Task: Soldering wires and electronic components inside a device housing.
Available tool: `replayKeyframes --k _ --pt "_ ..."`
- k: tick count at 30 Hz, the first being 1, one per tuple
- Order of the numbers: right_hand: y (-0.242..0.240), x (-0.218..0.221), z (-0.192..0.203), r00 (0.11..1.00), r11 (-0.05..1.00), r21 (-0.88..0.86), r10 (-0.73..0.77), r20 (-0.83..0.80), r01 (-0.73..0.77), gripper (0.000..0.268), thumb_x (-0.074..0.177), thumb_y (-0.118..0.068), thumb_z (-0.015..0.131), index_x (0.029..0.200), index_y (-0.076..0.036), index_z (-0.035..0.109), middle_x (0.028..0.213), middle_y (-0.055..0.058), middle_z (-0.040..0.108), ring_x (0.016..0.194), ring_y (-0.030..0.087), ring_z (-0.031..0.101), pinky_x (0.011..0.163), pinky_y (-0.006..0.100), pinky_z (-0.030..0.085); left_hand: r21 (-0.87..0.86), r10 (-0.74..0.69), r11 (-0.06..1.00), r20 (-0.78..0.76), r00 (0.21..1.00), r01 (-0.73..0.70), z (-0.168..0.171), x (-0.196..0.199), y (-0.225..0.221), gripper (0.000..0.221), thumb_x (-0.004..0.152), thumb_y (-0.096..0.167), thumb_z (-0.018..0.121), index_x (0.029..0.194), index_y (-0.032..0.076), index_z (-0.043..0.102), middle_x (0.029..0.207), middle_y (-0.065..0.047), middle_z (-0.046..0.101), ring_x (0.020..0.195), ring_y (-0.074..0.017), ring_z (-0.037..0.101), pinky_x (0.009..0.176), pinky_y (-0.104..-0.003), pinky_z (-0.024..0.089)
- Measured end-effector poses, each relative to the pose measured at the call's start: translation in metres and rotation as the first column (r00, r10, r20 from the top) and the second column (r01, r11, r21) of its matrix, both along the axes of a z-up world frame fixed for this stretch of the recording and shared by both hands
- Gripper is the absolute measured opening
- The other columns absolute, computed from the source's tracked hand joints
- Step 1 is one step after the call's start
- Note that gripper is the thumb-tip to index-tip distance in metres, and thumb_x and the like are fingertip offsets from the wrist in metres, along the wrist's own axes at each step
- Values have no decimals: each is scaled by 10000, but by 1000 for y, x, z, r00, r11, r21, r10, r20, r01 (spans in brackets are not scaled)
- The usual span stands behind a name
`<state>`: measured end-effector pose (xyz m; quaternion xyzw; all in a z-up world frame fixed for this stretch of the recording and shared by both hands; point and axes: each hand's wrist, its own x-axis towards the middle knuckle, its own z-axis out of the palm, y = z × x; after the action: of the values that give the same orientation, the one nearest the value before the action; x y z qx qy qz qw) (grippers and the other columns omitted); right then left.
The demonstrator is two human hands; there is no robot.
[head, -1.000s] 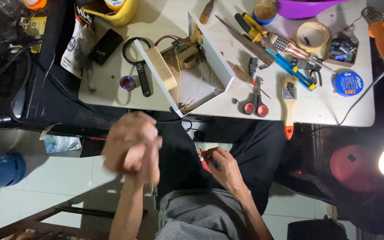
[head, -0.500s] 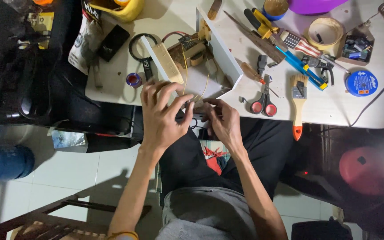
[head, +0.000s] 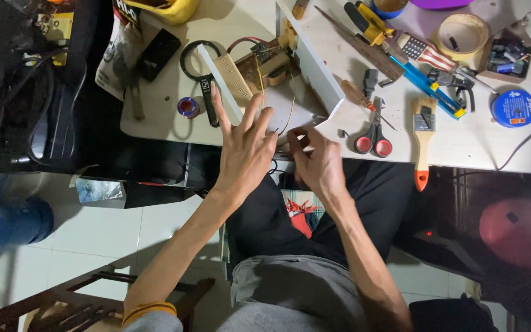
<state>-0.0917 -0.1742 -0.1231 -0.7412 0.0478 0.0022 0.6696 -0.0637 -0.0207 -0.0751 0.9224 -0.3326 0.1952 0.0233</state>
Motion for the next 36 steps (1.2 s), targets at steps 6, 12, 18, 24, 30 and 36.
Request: replayKeyframes --k 6,12,18,24,30,36 --pt "-22 14 1 812 641 -743 319 489 195 247 926 -90 719 1173 -82 724 1113 105 639 714 302 734 564 428 613 -50 -29 998 27 999 30 -6 5 -3 123 742 57 859 667 62 762 1065 -159 707 1287 -366 559 1128 -872 44" --pt "-36 36 -36 696 535 -840 568 440 94 213 966 -122 648 1177 -100 677 1038 81 579 738 272 704 560 398 600 -59 12 998 19 1000 -11 -17 6 -1 132 760 79 835 651 114 771 1015 -114 714 1256 -335 580 1150 -853 -6" --pt "-44 53 -57 521 608 -791 653 549 71 351 1087 -172 503 1411 -305 526 1224 -53 510 990 90 554 772 221 482 -14 71 997 -5 997 -72 -25 9 -4 98 789 140 832 698 136 795 1039 -100 761 1255 -310 586 1193 -803 -22" --pt "-36 53 -48 563 641 -763 604 565 79 129 1016 -222 640 960 -106 636 959 68 576 842 327 671 601 437 545 34 74 997 -79 994 -72 -35 14 0 85 808 157 814 726 164 796 996 -35 783 1200 -260 626 1205 -782 -27" --pt "-36 54 -69 486 685 -711 572 661 161 155 1025 -137 615 1074 -23 707 1054 209 646 945 409 711 699 473 592 31 41 999 -38 998 -40 -35 16 1 66 730 172 856 749 147 798 951 -22 780 1126 -242 634 1189 -802 27" --pt "-37 51 -63 508 699 -702 559 655 136 207 989 -146 711 1151 -18 724 1067 212 680 988 409 727 781 476 609 -13 7 1000 -4 1000 -7 -38 17 2 107 686 150 877 748 121 794 906 -22 758 1085 -235 611 1194 -809 44"
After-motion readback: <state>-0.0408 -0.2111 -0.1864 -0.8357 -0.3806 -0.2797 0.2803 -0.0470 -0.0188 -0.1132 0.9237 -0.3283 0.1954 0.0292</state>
